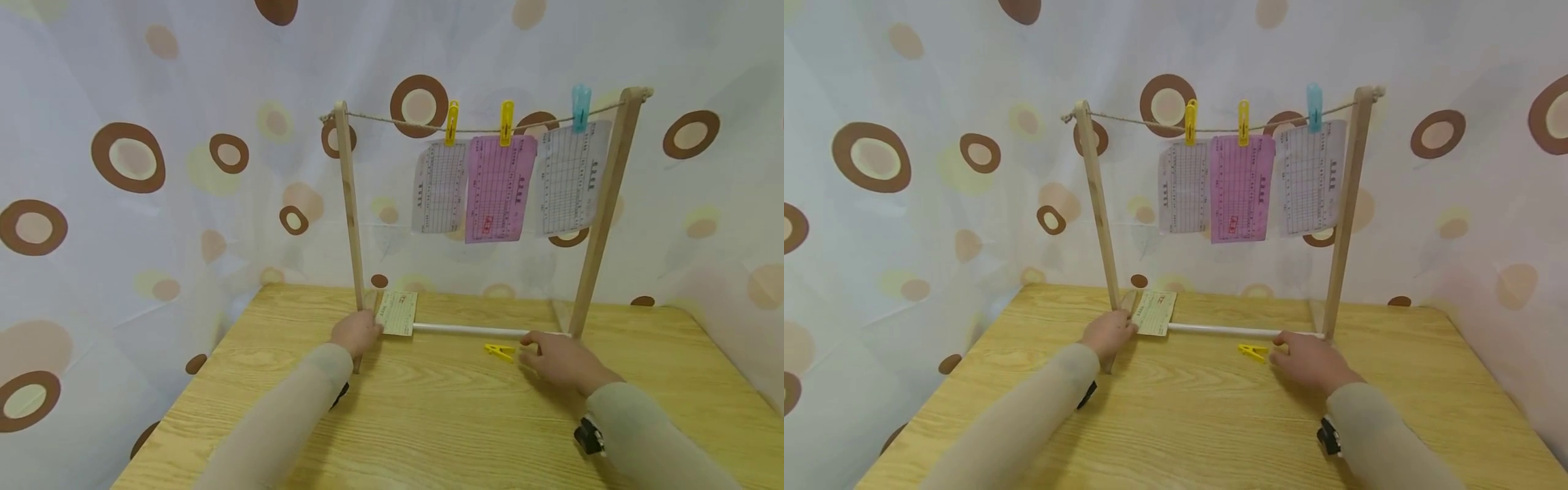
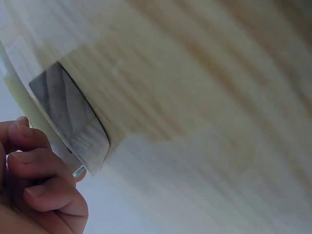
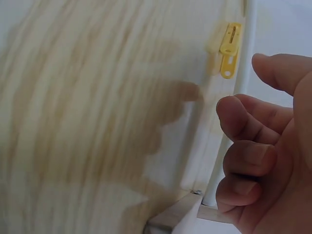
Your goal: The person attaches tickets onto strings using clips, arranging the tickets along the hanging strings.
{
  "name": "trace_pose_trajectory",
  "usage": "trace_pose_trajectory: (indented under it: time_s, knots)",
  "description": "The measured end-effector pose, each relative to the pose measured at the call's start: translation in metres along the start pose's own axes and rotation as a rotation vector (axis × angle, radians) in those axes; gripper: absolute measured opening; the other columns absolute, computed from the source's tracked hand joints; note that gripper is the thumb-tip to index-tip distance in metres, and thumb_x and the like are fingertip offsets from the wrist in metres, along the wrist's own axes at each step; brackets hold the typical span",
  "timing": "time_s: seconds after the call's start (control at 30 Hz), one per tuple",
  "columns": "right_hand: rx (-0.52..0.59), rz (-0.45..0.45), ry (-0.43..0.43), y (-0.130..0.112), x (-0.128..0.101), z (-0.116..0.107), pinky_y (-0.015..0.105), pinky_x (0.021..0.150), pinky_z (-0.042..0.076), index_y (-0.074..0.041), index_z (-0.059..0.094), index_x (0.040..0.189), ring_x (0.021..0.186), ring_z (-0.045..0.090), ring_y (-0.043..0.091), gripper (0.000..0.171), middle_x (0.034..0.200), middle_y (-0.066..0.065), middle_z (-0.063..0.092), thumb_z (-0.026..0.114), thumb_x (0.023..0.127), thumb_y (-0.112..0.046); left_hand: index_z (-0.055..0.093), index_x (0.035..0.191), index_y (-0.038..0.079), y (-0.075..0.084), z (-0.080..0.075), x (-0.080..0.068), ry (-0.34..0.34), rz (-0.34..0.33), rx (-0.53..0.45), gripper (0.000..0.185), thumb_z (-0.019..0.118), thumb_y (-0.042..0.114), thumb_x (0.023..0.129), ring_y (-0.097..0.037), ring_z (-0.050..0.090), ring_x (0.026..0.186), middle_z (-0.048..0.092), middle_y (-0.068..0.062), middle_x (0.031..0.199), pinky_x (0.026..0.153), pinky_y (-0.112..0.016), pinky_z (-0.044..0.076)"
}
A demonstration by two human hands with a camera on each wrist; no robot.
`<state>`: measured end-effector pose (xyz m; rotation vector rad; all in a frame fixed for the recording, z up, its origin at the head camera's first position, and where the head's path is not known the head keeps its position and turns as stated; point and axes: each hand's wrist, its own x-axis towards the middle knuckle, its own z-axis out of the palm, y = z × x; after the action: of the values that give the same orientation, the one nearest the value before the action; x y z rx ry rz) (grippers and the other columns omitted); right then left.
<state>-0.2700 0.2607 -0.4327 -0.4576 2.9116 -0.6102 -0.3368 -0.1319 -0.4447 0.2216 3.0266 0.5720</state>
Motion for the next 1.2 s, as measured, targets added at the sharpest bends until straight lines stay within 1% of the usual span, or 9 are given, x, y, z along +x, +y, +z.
trace_pose_trajectory:
  time_s: [0.13, 0.2, 0.33, 0.43, 0.63, 0.8, 0.9, 1.03, 1.2]
  knots:
    - [-0.025, 0.000, -0.001, 0.003, 0.002, 0.005, 0.055, 0.081, 0.052, -0.001, 0.060, 0.135, 0.093, 0.067, 0.028, 0.051, 0.108, 0.012, 0.070, 0.058, 0.103, -0.041, 0.066, 0.101, 0.006, 0.005, 0.002, 0.004, 0.001, -0.016, 0.005, 0.025, 0.061, 0.030, 0.102, -0.019, 0.054, 0.064, 0.059, -0.004, 0.076, 0.058, -0.035, 0.046]
    - [-0.026, 0.003, 0.000, 0.004, 0.003, 0.008, 0.061, 0.087, 0.049, -0.003, 0.060, 0.135, 0.105, 0.066, 0.037, 0.052, 0.118, 0.017, 0.068, 0.059, 0.101, -0.042, 0.066, 0.101, 0.005, 0.007, 0.002, 0.006, 0.013, -0.024, 0.006, 0.025, 0.062, 0.029, 0.102, -0.019, 0.053, 0.063, 0.058, -0.003, 0.075, 0.056, -0.035, 0.045]
    - [-0.044, 0.017, 0.001, 0.004, 0.004, 0.012, 0.065, 0.091, 0.046, -0.006, 0.061, 0.136, 0.115, 0.061, 0.044, 0.054, 0.126, 0.020, 0.066, 0.062, 0.098, -0.045, 0.065, 0.085, 0.008, 0.012, 0.005, 0.009, 0.020, -0.043, 0.000, 0.027, 0.062, 0.031, 0.101, -0.017, 0.049, 0.057, 0.054, -0.002, 0.067, 0.053, -0.032, 0.042]
    - [-0.085, 0.011, 0.017, 0.004, 0.006, 0.014, 0.064, 0.090, 0.046, -0.009, 0.064, 0.133, 0.112, 0.063, 0.041, 0.051, 0.123, 0.016, 0.068, 0.064, 0.097, -0.045, 0.063, 0.078, 0.011, 0.016, 0.006, 0.010, 0.008, -0.062, -0.016, 0.030, 0.063, 0.031, 0.100, -0.016, 0.049, 0.056, 0.054, -0.002, 0.065, 0.053, -0.033, 0.042]
    - [-0.142, 0.002, 0.042, 0.001, 0.011, 0.013, 0.060, 0.084, 0.050, -0.014, 0.069, 0.124, 0.102, 0.067, 0.032, 0.041, 0.116, 0.010, 0.071, 0.067, 0.095, -0.043, 0.068, 0.093, 0.011, 0.024, 0.002, 0.013, 0.041, -0.064, -0.036, 0.021, 0.064, 0.030, 0.100, -0.017, 0.057, 0.068, 0.063, 0.000, 0.078, 0.064, -0.038, 0.049]
    - [-0.154, 0.006, 0.040, -0.005, 0.015, 0.015, 0.060, 0.084, 0.050, -0.015, 0.068, 0.128, 0.105, 0.066, 0.036, 0.054, 0.120, 0.011, 0.070, 0.067, 0.092, -0.054, 0.058, 0.068, 0.013, 0.029, 0.000, 0.016, 0.033, -0.084, -0.044, 0.039, 0.062, 0.034, 0.100, -0.017, 0.050, 0.058, 0.053, 0.000, 0.063, 0.059, -0.037, 0.044]
    - [-0.180, -0.012, 0.044, -0.007, 0.018, 0.018, 0.060, 0.083, 0.051, -0.014, 0.068, 0.127, 0.103, 0.067, 0.036, 0.054, 0.117, 0.010, 0.071, 0.068, 0.091, -0.054, 0.052, 0.062, 0.014, 0.031, 0.001, 0.017, 0.032, -0.105, -0.045, 0.045, 0.062, 0.035, 0.100, -0.016, 0.046, 0.055, 0.047, 0.001, 0.059, 0.057, -0.036, 0.041]
    - [-0.199, -0.017, 0.046, -0.008, 0.020, 0.021, 0.056, 0.078, 0.053, -0.015, 0.070, 0.124, 0.099, 0.068, 0.032, 0.044, 0.113, 0.007, 0.072, 0.070, 0.092, -0.046, 0.061, 0.066, 0.014, 0.034, 0.001, 0.017, 0.002, -0.118, -0.055, 0.040, 0.064, 0.036, 0.099, -0.016, 0.051, 0.059, 0.056, 0.002, 0.063, 0.060, -0.036, 0.044]
    - [-0.155, -0.004, 0.046, -0.007, 0.020, 0.020, 0.050, 0.070, 0.052, -0.014, 0.071, 0.121, 0.086, 0.066, 0.023, 0.034, 0.108, 0.005, 0.072, 0.070, 0.092, -0.032, 0.074, 0.087, 0.013, 0.035, 0.001, 0.020, -0.030, -0.107, -0.133, 0.022, 0.070, 0.033, 0.096, -0.018, 0.063, 0.075, 0.071, 0.002, 0.087, 0.068, -0.040, 0.051]
